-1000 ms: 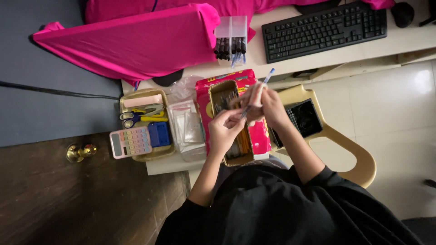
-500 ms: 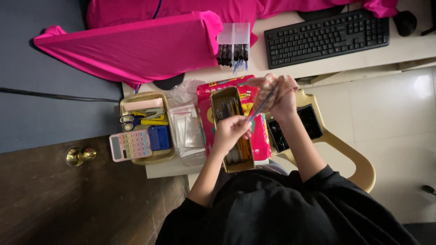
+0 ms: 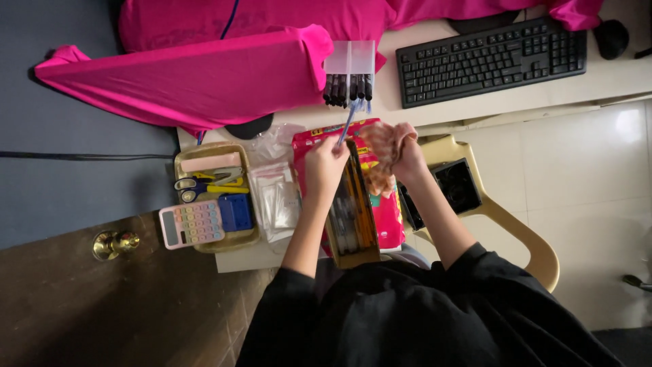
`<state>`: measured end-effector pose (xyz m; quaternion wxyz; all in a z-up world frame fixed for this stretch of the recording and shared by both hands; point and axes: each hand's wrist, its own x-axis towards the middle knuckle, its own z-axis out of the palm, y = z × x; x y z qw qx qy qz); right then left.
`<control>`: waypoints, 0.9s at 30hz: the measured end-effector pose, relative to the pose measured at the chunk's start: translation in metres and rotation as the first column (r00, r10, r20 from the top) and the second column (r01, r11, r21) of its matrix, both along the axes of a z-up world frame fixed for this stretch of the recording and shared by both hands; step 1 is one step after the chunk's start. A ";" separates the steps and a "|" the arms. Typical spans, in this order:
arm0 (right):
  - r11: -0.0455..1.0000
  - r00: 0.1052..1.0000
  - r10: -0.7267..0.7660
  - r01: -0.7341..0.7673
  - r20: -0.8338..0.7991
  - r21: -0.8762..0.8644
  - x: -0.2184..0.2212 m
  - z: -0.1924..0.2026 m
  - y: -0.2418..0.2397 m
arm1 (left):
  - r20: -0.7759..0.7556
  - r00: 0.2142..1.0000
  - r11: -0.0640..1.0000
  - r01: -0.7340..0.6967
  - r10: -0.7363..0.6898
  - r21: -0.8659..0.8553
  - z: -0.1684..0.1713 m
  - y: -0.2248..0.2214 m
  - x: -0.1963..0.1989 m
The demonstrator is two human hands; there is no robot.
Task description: Taking pens from a box and placing them into individual small plastic sleeves.
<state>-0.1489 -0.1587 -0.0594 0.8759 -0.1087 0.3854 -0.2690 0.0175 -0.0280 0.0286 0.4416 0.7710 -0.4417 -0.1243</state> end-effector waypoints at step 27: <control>0.930 0.996 0.071 -0.086 -0.055 -0.356 0.044 -0.052 -0.053 | -0.016 0.980 0.973 0.196 -0.196 0.123 -0.050 -0.086 0.014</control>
